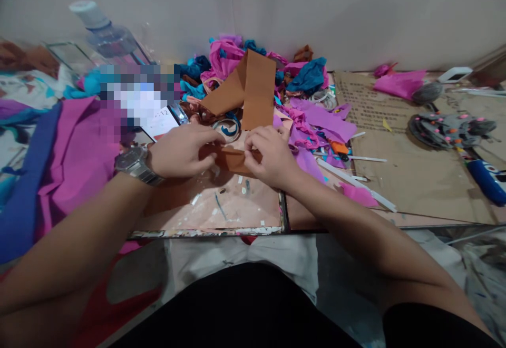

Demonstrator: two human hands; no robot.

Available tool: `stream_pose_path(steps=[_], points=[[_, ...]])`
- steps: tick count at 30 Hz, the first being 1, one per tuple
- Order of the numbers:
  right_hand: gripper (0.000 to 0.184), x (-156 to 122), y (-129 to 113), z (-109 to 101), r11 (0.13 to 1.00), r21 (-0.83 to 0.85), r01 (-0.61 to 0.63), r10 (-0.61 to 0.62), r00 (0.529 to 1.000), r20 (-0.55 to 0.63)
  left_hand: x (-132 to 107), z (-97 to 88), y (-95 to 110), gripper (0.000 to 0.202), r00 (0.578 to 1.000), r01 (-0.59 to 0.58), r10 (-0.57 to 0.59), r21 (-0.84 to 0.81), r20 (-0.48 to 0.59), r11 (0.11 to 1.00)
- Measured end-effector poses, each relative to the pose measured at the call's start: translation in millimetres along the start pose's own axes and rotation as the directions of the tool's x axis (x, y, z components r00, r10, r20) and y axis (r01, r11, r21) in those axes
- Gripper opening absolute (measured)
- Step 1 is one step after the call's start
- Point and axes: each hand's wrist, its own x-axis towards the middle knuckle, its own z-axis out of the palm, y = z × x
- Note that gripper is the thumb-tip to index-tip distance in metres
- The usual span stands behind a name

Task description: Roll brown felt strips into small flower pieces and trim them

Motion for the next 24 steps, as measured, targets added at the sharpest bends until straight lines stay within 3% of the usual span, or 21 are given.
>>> stream_pose_path(steps=[2,6,13,24], points=[[0.003,-1,-6,3,1.000,0.004,0.020,-0.020,0.999,0.043,2,2.6,8,0.037,0.997,-0.082,0.081,-0.095,-0.016,0.992],[0.004,-1,-12,5,0.999,0.022,0.036,-0.038,0.993,0.111,5,8.9,21,0.037,0.992,-0.130,0.128,-0.185,-0.018,0.974],[0.004,-1,-10,2,0.997,0.043,0.056,-0.061,0.993,0.105,4,11.1,25,0.030,0.997,-0.076,0.077,-0.291,-0.009,0.954],[0.007,-1,8,-4,0.997,0.069,0.039,-0.042,0.998,0.038,2,-3.0,11,0.027,1.000,0.005,0.001,-0.242,0.027,0.970]])
